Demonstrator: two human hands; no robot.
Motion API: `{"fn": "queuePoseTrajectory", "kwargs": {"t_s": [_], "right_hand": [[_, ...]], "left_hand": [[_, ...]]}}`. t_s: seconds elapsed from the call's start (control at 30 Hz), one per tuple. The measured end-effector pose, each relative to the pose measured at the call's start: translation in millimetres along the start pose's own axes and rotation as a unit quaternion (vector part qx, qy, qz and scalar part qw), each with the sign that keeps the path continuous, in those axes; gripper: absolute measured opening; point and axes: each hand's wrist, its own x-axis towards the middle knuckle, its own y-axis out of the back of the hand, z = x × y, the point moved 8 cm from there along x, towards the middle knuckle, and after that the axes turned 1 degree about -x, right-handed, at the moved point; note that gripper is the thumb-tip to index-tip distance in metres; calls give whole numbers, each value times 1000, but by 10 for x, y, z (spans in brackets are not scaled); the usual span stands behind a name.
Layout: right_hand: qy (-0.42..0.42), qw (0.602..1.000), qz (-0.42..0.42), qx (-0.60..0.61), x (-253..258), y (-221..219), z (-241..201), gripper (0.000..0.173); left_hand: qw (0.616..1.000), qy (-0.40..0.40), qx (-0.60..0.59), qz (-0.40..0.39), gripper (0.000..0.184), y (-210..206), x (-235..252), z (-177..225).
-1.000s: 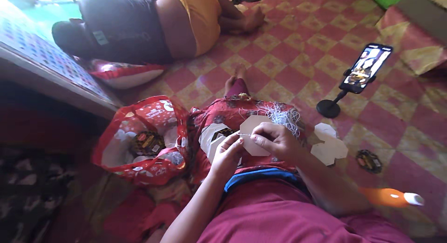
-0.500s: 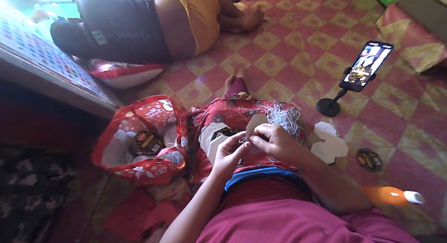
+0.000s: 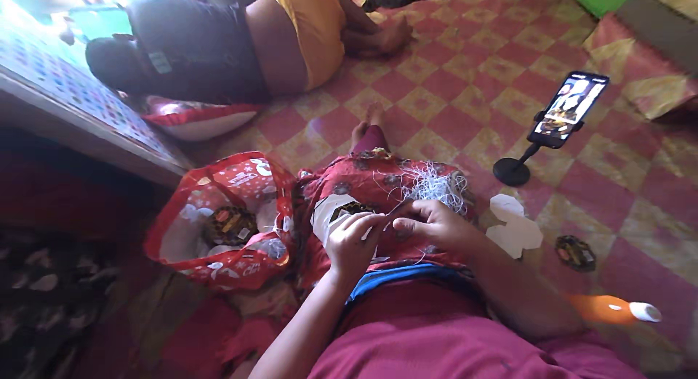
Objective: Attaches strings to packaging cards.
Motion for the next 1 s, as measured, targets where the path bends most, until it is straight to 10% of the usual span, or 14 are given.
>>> {"fn": "queuePoseTrajectory", "kwargs": {"t_s": [0.27, 0.5, 0.73, 1.0], "right_hand": [[52, 986, 29, 156, -15, -106, 0, 17], [155, 951, 180, 197, -260, 686, -3, 33], [233, 883, 253, 319, -395, 998, -206, 32], [162, 945, 260, -115, -286, 565, -198, 20]], "left_hand": [[980, -138, 138, 38, 17, 66, 173, 270], [989, 73, -96, 82, 11, 402, 199, -271], [888, 308, -328, 89, 19, 235, 17, -441], [865, 325, -374, 76, 22, 82, -13, -295]]}}
